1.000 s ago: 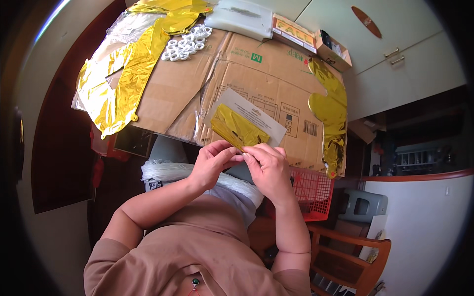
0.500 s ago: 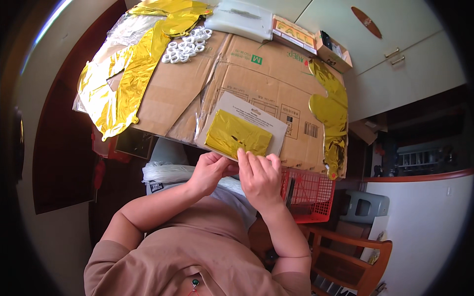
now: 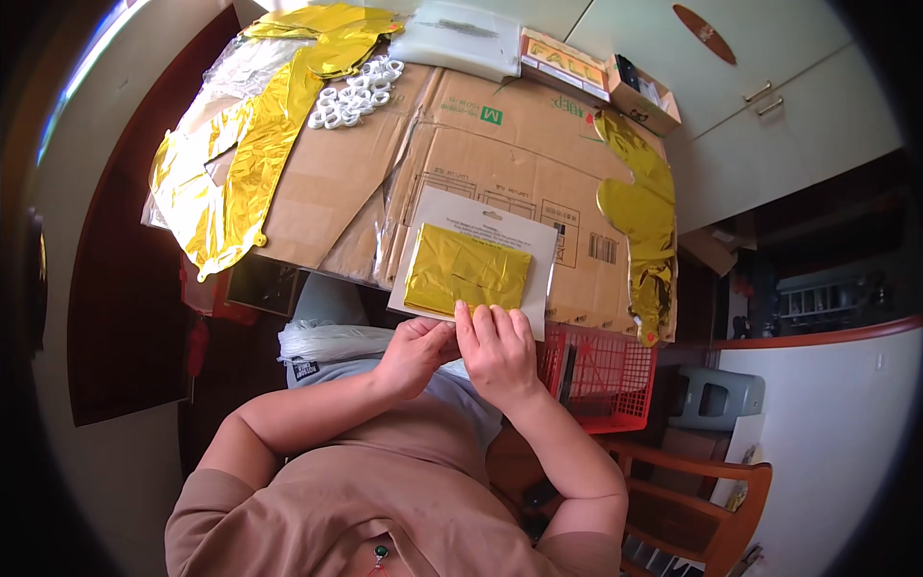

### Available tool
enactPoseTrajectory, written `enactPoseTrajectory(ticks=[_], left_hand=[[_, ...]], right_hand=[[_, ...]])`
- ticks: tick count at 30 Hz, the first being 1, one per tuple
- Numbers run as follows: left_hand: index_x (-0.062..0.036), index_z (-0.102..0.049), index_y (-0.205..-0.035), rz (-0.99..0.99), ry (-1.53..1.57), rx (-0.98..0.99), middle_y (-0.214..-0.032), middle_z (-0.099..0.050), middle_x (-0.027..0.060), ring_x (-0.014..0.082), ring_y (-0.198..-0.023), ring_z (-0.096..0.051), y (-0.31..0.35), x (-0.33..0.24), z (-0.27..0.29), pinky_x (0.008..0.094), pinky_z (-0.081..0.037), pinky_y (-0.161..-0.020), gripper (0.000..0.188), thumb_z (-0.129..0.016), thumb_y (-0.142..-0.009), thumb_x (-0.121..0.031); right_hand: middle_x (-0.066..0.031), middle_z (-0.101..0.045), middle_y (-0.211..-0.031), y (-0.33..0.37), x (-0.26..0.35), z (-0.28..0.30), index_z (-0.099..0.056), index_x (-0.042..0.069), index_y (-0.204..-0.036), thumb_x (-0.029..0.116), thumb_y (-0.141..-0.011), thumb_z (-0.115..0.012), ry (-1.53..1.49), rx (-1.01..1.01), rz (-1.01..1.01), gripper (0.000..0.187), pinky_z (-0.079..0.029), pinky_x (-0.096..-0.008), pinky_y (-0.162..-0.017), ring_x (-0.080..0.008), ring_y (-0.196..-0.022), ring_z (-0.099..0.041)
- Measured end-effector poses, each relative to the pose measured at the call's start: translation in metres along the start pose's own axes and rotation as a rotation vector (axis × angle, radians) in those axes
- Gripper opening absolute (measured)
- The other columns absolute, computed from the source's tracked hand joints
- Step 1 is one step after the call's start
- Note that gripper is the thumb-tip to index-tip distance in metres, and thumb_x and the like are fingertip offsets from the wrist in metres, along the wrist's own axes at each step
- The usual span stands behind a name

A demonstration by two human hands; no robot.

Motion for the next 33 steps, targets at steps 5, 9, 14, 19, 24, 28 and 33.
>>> enactPoseTrajectory(ticks=[5,9,14,19,24,28,33], left_hand=[[0.0036,-0.066,-0.113,-0.007,0.005,-0.040,-0.108,-0.070,0.0117,0.0180,-0.098,-0.068,0.000,0.001,0.005,0.0353,-0.055,-0.094,0.028,-0.050,-0.105,-0.018],[0.0045,-0.067,-0.112,-0.028,-0.005,-0.040,-0.108,-0.070,0.0108,0.0164,-0.096,-0.067,-0.001,0.000,0.008,0.0338,-0.055,-0.093,0.028,-0.051,-0.105,-0.017],[0.0043,-0.067,-0.112,-0.057,-0.022,-0.021,-0.106,-0.069,0.0092,0.0149,-0.096,-0.067,-0.004,-0.001,0.008,0.0321,-0.055,-0.092,0.027,-0.053,-0.104,-0.017],[0.0042,-0.067,-0.113,-0.074,-0.038,-0.034,-0.106,-0.069,0.0086,0.0142,-0.096,-0.066,-0.003,0.001,0.012,0.0310,-0.055,-0.091,0.026,-0.054,-0.104,-0.016],[0.0041,-0.065,-0.121,-0.094,-0.092,-0.031,-0.108,-0.069,0.0081,0.0131,-0.097,-0.065,0.000,-0.004,0.003,0.0296,-0.053,-0.092,0.028,-0.054,-0.104,-0.015],[0.0037,-0.064,-0.124,-0.090,-0.124,-0.014,-0.110,-0.069,0.0081,0.0129,-0.099,-0.064,-0.001,0.000,0.004,0.0299,-0.052,-0.094,0.030,-0.053,-0.104,-0.016],[0.0032,-0.064,-0.123,-0.088,-0.157,-0.006,-0.112,-0.068,0.0088,0.0139,-0.102,-0.064,-0.004,-0.002,0.008,0.0318,-0.051,-0.097,0.030,-0.053,-0.104,-0.018]], right_hand=[[-0.0109,-0.059,-0.093,-0.006,0.002,0.000,-0.066,-0.002,-0.118,0.013,-0.085,-0.057,0.065,0.007,-0.001,0.037,-0.045,-0.0391,-0.083,-0.0250,-0.084,-0.058],[-0.0106,-0.059,-0.092,-0.006,0.003,0.000,-0.066,-0.002,-0.119,0.014,-0.085,-0.057,0.085,-0.016,0.021,0.038,-0.045,-0.0386,-0.083,-0.0238,-0.083,-0.057],[-0.0111,-0.062,-0.093,-0.008,0.002,0.004,-0.066,-0.002,-0.114,0.013,-0.085,-0.057,0.074,-0.059,0.061,0.034,-0.045,-0.0392,-0.083,-0.0227,-0.080,-0.058],[-0.0091,-0.064,-0.094,-0.012,0.002,0.006,-0.067,0.000,-0.103,0.014,-0.082,-0.060,0.090,-0.054,0.056,0.026,-0.045,-0.0377,-0.081,-0.0213,-0.079,-0.061],[-0.0078,-0.062,-0.087,-0.017,-0.002,0.003,-0.067,0.001,-0.101,0.013,-0.079,-0.061,0.075,-0.031,0.035,0.026,-0.044,-0.0372,-0.076,-0.0213,-0.075,-0.059],[-0.0064,-0.056,-0.080,-0.020,-0.008,-0.003,-0.067,0.000,-0.098,0.014,-0.079,-0.059,0.078,-0.088,0.030,0.025,-0.043,-0.0373,-0.076,-0.0210,-0.071,-0.054],[-0.0055,-0.054,-0.077,-0.023,-0.007,-0.004,-0.068,0.000,-0.099,0.015,-0.079,-0.059,0.095,-0.110,0.011,0.026,-0.042,-0.0379,-0.077,-0.0206,-0.072,-0.051]])
Point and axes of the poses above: each hand's wrist, its own y-axis away from the middle knuckle, its own z-axis out of the back of the hand, x = y × z, the point moved 9 cm from there along -y, towards the middle knuckle
